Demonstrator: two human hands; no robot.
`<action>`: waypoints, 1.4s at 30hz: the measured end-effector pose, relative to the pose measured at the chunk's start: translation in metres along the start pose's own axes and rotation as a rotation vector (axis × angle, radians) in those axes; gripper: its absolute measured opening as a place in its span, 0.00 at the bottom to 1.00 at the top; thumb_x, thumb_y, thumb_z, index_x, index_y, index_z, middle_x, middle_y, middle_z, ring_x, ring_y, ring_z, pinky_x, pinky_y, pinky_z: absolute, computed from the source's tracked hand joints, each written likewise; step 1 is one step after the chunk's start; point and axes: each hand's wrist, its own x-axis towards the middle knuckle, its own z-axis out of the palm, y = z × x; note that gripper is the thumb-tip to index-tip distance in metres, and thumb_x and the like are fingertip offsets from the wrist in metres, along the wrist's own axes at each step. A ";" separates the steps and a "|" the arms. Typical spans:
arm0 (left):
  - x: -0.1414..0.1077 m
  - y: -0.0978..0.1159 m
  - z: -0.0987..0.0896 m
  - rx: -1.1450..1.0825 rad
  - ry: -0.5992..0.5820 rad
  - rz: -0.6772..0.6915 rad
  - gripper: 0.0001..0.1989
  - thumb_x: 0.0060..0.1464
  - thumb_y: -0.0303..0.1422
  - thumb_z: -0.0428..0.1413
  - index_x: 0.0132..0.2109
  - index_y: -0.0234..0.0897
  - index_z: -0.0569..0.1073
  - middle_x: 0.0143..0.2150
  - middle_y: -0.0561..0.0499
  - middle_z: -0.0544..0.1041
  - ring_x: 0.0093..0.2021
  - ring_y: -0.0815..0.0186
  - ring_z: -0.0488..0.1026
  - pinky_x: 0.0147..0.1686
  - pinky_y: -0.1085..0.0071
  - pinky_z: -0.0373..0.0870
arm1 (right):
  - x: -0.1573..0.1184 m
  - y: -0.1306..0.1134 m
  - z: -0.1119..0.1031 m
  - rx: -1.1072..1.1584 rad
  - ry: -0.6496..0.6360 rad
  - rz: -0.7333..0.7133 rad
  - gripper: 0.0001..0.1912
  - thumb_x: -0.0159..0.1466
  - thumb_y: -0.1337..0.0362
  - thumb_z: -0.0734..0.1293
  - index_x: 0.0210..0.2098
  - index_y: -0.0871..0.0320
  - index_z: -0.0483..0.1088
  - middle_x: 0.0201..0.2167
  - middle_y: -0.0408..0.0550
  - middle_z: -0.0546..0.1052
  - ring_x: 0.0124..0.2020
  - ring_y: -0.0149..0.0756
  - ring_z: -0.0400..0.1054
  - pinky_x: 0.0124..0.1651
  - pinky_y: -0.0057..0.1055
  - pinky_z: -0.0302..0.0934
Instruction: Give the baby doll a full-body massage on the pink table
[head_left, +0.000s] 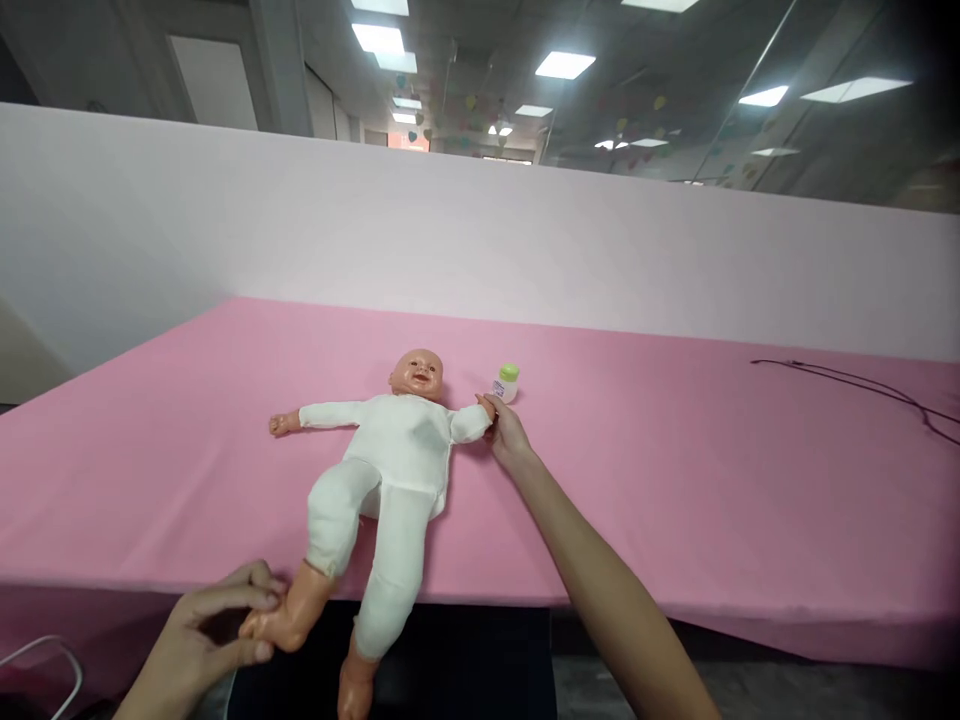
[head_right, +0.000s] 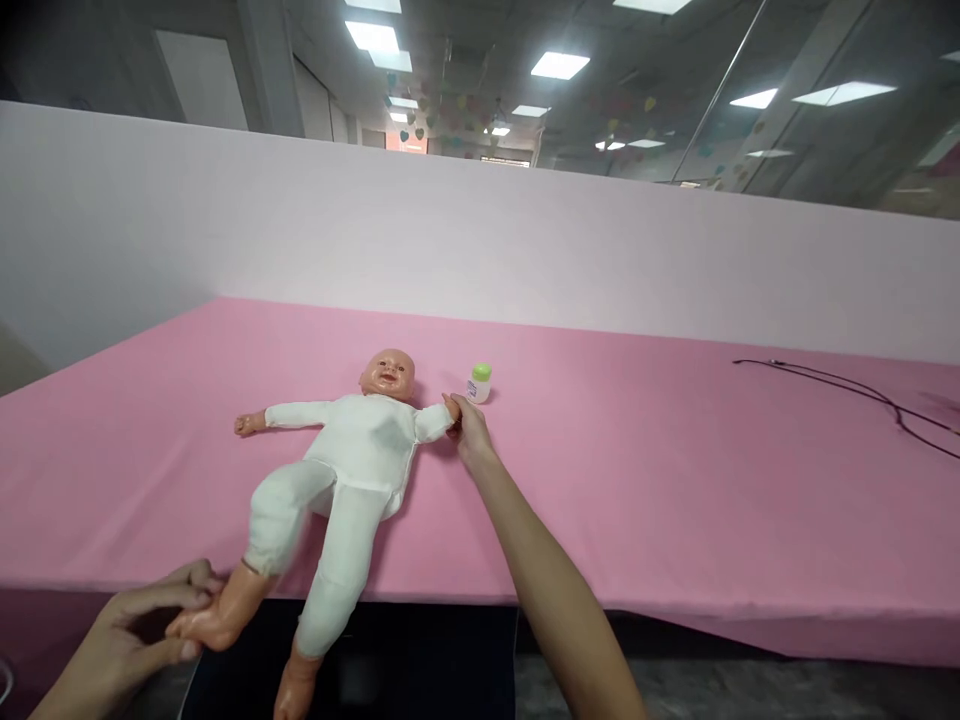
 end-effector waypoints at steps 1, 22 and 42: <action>0.007 0.001 0.002 -0.017 0.099 -0.016 0.15 0.31 0.37 0.79 0.31 0.43 0.88 0.32 0.45 0.82 0.35 0.56 0.80 0.38 0.64 0.81 | -0.002 0.000 0.001 -0.001 -0.015 -0.007 0.17 0.47 0.54 0.79 0.26 0.53 0.69 0.23 0.41 0.71 0.27 0.35 0.64 0.27 0.31 0.57; 0.025 0.018 0.046 -0.063 0.091 -0.007 0.16 0.31 0.38 0.78 0.31 0.41 0.87 0.29 0.47 0.78 0.32 0.58 0.77 0.33 0.65 0.78 | -0.017 -0.001 0.006 -0.058 -0.324 -0.111 0.19 0.55 0.51 0.80 0.27 0.54 0.71 0.28 0.41 0.75 0.33 0.35 0.68 0.35 0.30 0.62; 0.107 0.052 0.079 -0.137 0.143 -0.068 0.23 0.48 0.45 0.73 0.47 0.37 0.86 0.45 0.41 0.85 0.46 0.53 0.80 0.46 0.65 0.78 | -0.027 0.001 0.009 -0.381 -0.488 -0.300 0.24 0.57 0.46 0.79 0.24 0.54 0.66 0.23 0.39 0.68 0.28 0.33 0.63 0.36 0.32 0.61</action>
